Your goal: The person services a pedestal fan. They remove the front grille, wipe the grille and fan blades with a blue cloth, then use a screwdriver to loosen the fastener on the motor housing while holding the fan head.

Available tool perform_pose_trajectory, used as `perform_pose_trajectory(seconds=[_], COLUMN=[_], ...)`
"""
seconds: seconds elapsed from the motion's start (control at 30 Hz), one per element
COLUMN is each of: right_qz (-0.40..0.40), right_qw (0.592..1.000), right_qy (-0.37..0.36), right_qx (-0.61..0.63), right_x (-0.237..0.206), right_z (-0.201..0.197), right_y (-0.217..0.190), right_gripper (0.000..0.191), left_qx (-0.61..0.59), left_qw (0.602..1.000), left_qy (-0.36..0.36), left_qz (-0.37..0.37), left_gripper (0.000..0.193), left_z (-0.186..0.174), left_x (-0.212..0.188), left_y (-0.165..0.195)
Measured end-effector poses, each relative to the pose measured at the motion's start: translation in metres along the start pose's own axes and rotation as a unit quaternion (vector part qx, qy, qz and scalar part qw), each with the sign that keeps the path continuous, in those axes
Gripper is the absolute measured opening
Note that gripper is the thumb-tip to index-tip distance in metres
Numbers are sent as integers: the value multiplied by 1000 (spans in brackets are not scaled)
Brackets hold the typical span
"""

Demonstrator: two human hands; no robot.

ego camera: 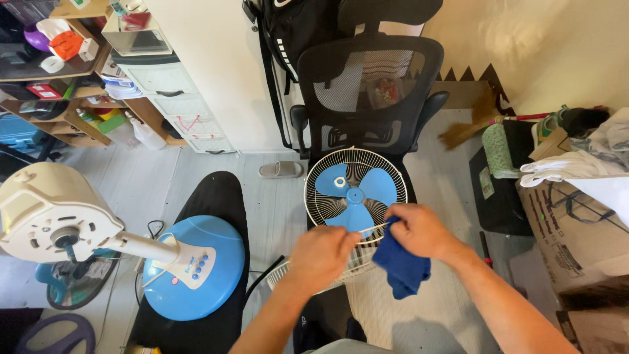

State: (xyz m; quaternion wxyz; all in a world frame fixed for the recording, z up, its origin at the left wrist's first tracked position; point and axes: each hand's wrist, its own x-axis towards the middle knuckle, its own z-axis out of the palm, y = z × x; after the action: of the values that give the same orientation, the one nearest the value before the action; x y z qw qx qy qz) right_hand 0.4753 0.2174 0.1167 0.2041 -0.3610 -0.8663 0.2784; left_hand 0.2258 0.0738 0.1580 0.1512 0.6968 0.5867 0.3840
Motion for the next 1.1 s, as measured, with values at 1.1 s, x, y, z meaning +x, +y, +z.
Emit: perform_pose_trajectory(seconds=[1.1], right_qz=[-150], right_qw=[986], right_qy=[3], right_qx=[-67], right_x=[-9], right_z=[20], right_y=[-72], right_gripper=[12], left_qx=[-56], left_qw=[988], left_qy=[61], left_qz=[-129], left_gripper=[50], left_z=[66], left_x=[-22], left_y=[-6])
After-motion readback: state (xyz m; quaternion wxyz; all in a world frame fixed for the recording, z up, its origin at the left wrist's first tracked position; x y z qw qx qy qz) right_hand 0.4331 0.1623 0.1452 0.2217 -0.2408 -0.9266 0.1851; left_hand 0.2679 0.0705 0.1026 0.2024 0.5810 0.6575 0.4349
